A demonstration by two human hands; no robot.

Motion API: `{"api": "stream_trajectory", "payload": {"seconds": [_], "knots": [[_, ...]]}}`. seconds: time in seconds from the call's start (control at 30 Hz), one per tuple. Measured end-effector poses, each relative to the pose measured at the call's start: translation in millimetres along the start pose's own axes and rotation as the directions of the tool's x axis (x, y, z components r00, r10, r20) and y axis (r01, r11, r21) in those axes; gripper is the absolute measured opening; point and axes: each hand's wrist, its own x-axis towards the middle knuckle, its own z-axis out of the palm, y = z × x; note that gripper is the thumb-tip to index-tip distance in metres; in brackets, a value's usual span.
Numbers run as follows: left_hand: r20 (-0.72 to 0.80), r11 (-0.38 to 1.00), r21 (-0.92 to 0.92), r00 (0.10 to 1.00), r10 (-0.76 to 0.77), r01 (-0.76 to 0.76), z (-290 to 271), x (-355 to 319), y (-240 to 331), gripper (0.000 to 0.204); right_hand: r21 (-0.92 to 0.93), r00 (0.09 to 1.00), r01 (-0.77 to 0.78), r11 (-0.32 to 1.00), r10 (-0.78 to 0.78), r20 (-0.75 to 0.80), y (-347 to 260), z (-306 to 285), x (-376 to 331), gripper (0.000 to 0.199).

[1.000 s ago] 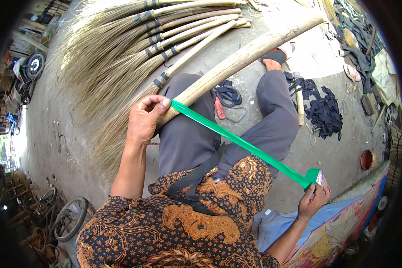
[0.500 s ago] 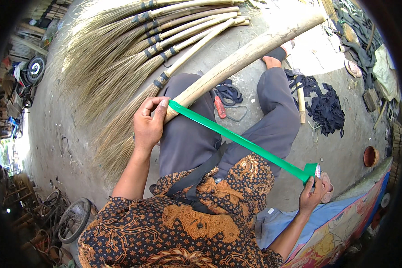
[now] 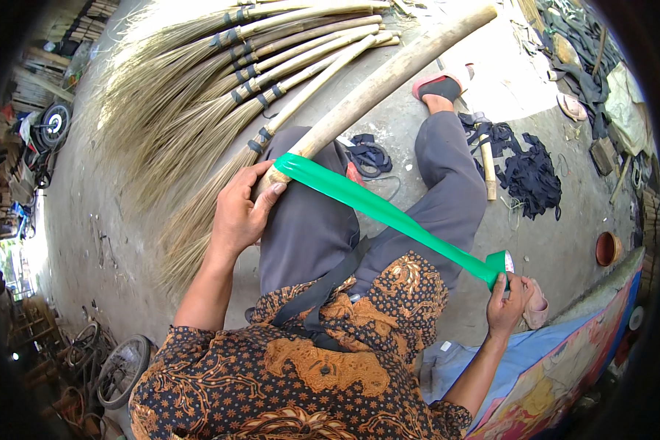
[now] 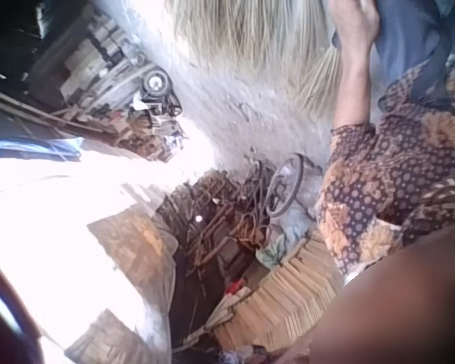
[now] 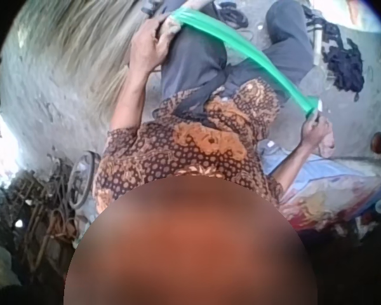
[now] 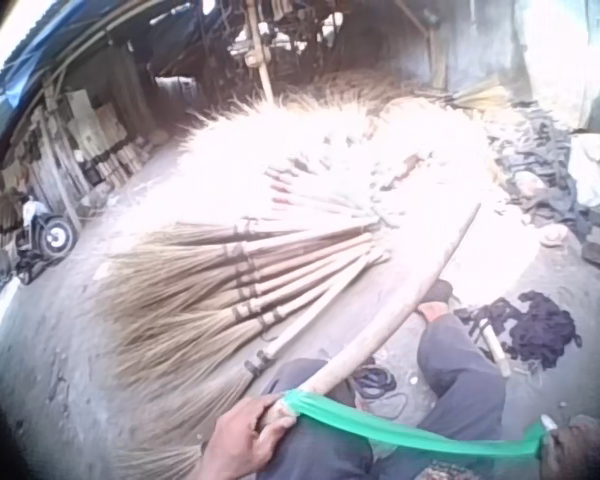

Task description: The person wraps green tape around the handle of a broom. They pull the tape from a roll, wrap it around the handle multiple times, and press it to secure it.

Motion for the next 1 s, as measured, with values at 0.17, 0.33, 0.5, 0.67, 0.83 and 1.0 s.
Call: {"api": "stream_trajectory", "payload": {"seconds": [0.17,0.33,0.5,0.67,0.83,1.0], "knots": [[-0.135,0.963,0.223,0.973,0.187,-0.154,16,8,5,0.058,0.05,0.999,-0.038,0.998,0.038,-0.008,-9,2,10,0.016],[0.037,0.995,0.101,0.999,0.009,-0.013,4,15,-3,0.046,0.076,0.999,0.019,0.997,-0.015,-0.051,-21,4,12,0.016],[0.039,0.991,0.124,0.998,-0.054,0.049,9,17,6,0.053,0.095,0.995,0.059,0.994,-0.051,-0.08,-24,3,22,0.017],[0.019,0.967,0.248,0.998,0.058,-0.061,8,29,14,0.054,0.118,0.996,0.031,0.993,-0.021,-0.089,-25,7,24,0.017],[0.145,0.999,0.041,0.989,0.024,-0.03,5,41,26,0.056,0.163,0.993,-0.005,0.987,0.024,-0.118,-21,13,26,0.016],[0.16,0.987,0.159,0.987,-0.034,0.008,16,50,38,0.057,0.17,0.988,-0.048,0.984,0.071,-0.134,-12,14,28,0.016]]}}
